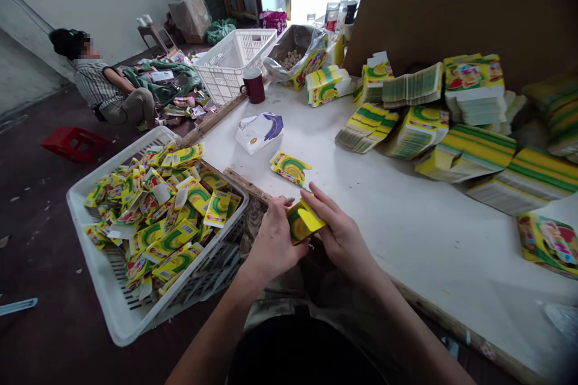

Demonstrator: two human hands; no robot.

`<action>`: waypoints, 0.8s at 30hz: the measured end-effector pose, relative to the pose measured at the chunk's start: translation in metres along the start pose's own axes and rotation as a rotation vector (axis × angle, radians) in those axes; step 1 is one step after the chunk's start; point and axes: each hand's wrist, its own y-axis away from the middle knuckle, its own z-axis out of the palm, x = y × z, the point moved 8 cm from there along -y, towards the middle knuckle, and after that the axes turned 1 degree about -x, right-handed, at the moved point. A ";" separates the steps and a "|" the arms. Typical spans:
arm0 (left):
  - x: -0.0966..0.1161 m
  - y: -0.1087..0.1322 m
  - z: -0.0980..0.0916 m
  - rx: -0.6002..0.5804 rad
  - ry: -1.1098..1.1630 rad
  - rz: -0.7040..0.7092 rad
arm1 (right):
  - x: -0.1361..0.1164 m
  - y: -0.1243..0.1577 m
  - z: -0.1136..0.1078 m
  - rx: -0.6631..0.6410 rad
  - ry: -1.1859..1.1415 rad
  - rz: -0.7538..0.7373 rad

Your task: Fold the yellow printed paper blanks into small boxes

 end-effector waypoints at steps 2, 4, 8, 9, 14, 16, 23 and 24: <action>-0.004 0.001 -0.008 -0.002 -0.022 -0.044 | 0.003 -0.001 0.004 -0.061 0.028 -0.020; -0.006 0.001 -0.017 -0.002 -0.019 -0.044 | 0.005 0.000 0.009 -0.148 0.061 -0.042; -0.011 0.001 -0.024 -0.035 0.050 -0.053 | 0.003 -0.001 0.005 -0.197 0.086 -0.038; -0.012 0.001 -0.024 -0.052 0.074 -0.060 | 0.001 -0.001 0.004 -0.223 0.080 -0.038; -0.010 0.003 -0.026 -0.058 0.073 -0.057 | -0.011 -0.007 0.008 -0.255 0.073 -0.029; -0.011 0.004 -0.031 -0.032 0.030 -0.053 | -0.012 -0.010 0.013 -0.207 0.070 -0.015; -0.023 0.008 -0.039 -0.053 0.068 -0.071 | -0.016 -0.013 0.019 -0.329 0.047 -0.061; -0.022 0.007 -0.039 -0.056 0.064 -0.062 | -0.016 -0.013 0.018 -0.345 0.056 -0.054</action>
